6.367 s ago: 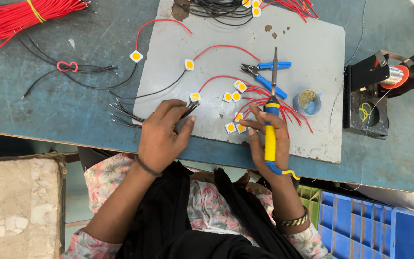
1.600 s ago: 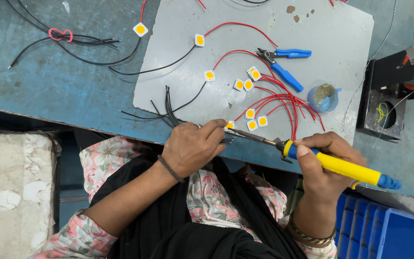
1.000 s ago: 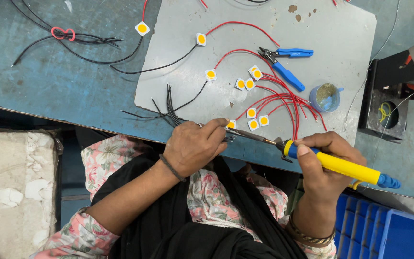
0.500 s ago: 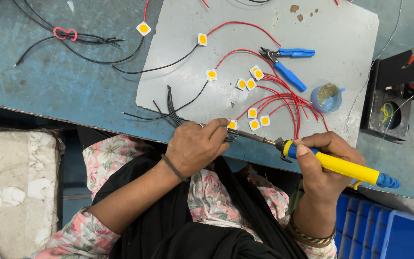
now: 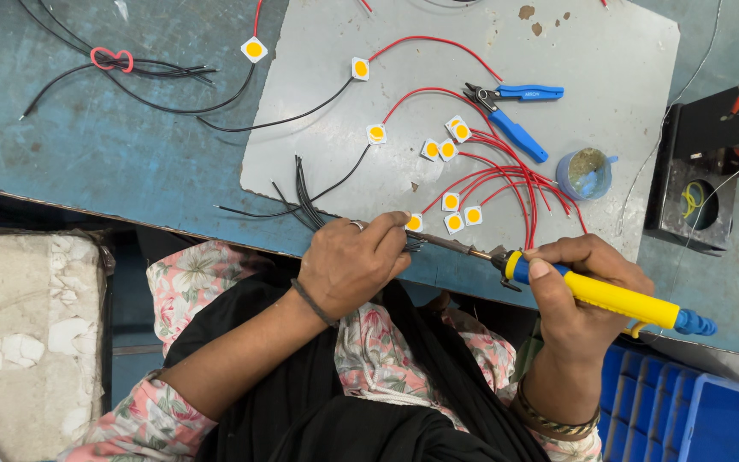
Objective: The person solders red and black wires onto small LED chip modules arranged on a work board, using a soldering iron with solder from a spool feeder. They reposition each module and wire by hand as they work, then dip a wire end into a small cup of flux powder and handle pliers.
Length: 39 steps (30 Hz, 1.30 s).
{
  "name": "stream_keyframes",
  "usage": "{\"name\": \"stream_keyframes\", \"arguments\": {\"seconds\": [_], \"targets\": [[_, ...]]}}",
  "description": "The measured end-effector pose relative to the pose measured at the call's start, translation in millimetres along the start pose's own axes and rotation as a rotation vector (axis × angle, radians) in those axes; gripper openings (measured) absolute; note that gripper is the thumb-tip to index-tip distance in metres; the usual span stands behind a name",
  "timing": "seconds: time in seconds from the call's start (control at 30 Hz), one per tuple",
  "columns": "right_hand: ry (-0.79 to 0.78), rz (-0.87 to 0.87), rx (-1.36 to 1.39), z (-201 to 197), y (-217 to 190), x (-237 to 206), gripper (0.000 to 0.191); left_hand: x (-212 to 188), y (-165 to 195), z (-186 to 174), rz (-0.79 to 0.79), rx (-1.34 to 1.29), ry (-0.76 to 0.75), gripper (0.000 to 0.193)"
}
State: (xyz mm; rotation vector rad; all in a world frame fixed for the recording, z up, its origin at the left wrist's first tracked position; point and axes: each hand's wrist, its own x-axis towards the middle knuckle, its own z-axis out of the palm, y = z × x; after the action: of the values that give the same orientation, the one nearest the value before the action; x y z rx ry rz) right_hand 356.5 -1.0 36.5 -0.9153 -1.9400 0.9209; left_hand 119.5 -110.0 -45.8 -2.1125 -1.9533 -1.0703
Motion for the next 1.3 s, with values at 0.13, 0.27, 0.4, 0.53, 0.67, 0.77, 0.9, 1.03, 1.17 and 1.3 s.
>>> {"name": "stream_keyframes", "arguments": {"seconds": [0.13,0.27,0.4,0.53,0.67,0.77,0.9,1.03,1.17,1.3], "targets": [[0.052,-0.013,0.033,-6,3,-5,0.018,0,2,-1,0.005,0.001,0.003,0.026],[0.102,-0.051,0.084,-11,11,-4,0.02,1,3,-1,-0.001,0.008,-0.007,0.023],[0.173,-0.04,0.178,-8,14,0,0.028,1,2,-1,-0.003,-0.02,-0.003,0.024],[0.212,-0.086,0.226,6,16,9,0.05,3,2,-5,-0.015,-0.041,-0.001,0.021],[0.102,-0.092,0.309,25,24,28,0.047,9,8,-14,-0.029,-0.05,0.013,0.021],[0.031,-0.011,0.336,32,25,41,0.034,15,11,-26,-0.067,-0.218,0.198,0.02],[-0.069,-0.103,0.299,47,25,59,0.029,23,5,-44,-0.256,-0.359,0.478,0.017],[-0.177,-0.049,0.122,59,18,64,0.042,32,-14,-54,-0.386,-0.327,0.543,0.015],[-0.213,-0.166,-0.215,71,7,72,0.056,37,-23,-52,-0.393,-0.387,0.397,0.021],[-0.258,-0.198,-0.267,77,1,68,0.06,36,-24,-47,-0.364,-0.472,0.38,0.028]]}}
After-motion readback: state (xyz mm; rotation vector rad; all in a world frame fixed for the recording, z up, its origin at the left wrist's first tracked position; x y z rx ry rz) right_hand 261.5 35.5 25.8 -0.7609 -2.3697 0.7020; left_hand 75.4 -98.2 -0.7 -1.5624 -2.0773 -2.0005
